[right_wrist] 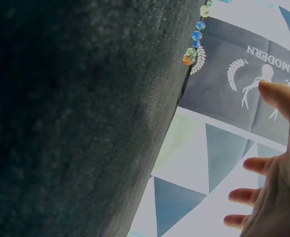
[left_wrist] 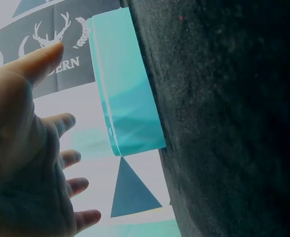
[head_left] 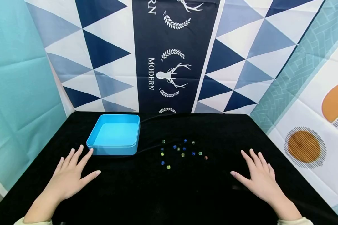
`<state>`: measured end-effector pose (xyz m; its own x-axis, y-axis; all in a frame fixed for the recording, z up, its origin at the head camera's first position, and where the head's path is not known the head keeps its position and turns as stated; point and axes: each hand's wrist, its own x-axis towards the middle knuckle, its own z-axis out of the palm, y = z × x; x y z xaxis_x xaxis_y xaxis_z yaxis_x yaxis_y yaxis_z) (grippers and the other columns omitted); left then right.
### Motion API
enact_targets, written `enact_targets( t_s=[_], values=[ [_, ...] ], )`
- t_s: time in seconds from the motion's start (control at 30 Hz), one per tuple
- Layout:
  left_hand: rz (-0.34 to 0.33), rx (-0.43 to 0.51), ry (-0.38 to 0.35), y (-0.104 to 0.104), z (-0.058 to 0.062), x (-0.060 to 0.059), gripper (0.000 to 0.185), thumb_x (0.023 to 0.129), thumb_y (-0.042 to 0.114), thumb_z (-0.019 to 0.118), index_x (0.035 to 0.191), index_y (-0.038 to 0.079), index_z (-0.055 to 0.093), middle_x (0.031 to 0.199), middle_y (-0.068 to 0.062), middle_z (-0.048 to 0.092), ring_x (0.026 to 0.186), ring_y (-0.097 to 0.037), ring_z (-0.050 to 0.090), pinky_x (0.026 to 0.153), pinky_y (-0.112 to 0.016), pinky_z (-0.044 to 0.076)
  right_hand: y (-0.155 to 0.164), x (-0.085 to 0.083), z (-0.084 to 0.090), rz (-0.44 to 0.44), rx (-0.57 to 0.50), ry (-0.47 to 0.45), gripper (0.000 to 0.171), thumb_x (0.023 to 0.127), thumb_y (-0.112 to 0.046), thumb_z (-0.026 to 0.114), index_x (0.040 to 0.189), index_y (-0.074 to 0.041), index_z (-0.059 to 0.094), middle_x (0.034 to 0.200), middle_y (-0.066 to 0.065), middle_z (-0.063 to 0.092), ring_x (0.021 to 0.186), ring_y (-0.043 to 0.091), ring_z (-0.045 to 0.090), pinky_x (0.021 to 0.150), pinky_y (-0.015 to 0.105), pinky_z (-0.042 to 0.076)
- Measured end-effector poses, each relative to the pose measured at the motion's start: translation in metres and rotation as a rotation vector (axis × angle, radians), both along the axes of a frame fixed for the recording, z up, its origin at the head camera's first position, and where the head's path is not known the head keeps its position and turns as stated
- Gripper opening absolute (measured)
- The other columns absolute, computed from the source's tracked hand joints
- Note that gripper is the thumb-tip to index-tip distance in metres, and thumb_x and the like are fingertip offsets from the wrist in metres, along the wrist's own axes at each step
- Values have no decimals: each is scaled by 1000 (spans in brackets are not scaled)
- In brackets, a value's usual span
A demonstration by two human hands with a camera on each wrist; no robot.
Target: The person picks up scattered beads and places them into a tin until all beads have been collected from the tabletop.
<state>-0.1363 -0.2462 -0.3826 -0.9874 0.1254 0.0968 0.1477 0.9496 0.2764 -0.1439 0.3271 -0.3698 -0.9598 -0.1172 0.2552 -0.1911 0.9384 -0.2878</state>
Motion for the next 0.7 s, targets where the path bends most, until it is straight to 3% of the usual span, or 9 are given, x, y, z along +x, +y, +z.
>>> enact_targets(
  t_s=[0.7],
  values=[
    [18,25,-2,-5,4,-6,90,87,66,44,150,11,13,151,-26,-1,133,-48,-6,100,-66,-5,0,-5,5,0,-7,-15,88,84,-52,61,148,-10,19,148,30,11,134,48,-2,92,74,1]
  ],
)
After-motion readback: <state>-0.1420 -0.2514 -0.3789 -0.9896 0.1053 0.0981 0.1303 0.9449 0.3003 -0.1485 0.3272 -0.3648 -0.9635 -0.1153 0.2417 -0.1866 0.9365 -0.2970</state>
